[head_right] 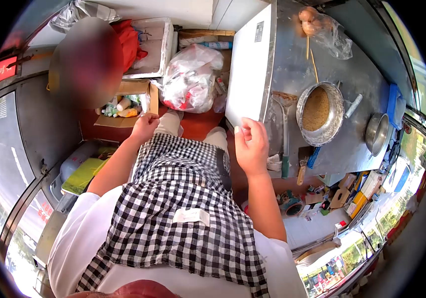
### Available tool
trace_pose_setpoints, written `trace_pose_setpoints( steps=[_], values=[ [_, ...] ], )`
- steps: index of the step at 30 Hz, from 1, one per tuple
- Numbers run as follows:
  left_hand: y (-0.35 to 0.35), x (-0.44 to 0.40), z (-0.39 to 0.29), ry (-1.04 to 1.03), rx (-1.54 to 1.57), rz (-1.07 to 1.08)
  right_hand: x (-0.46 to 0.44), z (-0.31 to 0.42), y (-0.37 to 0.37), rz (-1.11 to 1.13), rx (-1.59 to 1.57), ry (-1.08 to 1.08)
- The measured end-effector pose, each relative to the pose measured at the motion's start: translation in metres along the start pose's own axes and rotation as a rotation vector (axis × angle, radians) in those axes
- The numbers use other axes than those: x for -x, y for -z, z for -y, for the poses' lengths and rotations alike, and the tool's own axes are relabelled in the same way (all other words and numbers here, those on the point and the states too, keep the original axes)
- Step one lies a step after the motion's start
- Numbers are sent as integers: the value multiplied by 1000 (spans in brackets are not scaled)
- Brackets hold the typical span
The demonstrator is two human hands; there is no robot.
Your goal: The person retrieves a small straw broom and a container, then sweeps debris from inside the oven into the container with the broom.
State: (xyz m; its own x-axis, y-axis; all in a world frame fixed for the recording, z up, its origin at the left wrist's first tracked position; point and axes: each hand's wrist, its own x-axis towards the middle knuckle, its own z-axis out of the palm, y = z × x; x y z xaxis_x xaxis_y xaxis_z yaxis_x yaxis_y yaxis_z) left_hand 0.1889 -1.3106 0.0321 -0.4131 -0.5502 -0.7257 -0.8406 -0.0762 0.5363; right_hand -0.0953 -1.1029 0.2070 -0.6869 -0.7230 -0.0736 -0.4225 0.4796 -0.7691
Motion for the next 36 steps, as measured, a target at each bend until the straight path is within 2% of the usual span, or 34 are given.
trace_pose_setpoints(
  steps=[5, 8, 14, 17, 19, 22, 24, 26, 28, 36],
  values=[
    [26, -12, 21, 67, 0, 64, -30, 30, -56, 166, -82, -56],
    [20, -10, 34, 85, 2, 59, -47, 22, -77, 239, -83, -114],
    [-9, -16, 32, 165, 12, 85, -101, -39, -135, 289, -32, -150],
    [-36, -23, 38, 160, 25, 3, -145, -86, -181, 331, 19, -138],
    [-52, -20, 37, 117, 46, -56, -171, -117, -215, 348, 54, -212],
    [-63, -26, 34, -69, -129, -145, -222, -161, -268, 355, 40, -363],
    [-61, -32, 29, -49, -104, -149, -251, -210, -310, 281, -89, -466],
    [-58, -42, 28, -53, -89, -169, -284, -210, -328, 238, -289, -744],
    [-55, -51, 31, -67, -86, -193, -311, -234, -353, 204, -398, -890],
    [-41, -79, 41, 6, -8, -195, -380, -339, -427, 128, -358, -972]
  ],
)
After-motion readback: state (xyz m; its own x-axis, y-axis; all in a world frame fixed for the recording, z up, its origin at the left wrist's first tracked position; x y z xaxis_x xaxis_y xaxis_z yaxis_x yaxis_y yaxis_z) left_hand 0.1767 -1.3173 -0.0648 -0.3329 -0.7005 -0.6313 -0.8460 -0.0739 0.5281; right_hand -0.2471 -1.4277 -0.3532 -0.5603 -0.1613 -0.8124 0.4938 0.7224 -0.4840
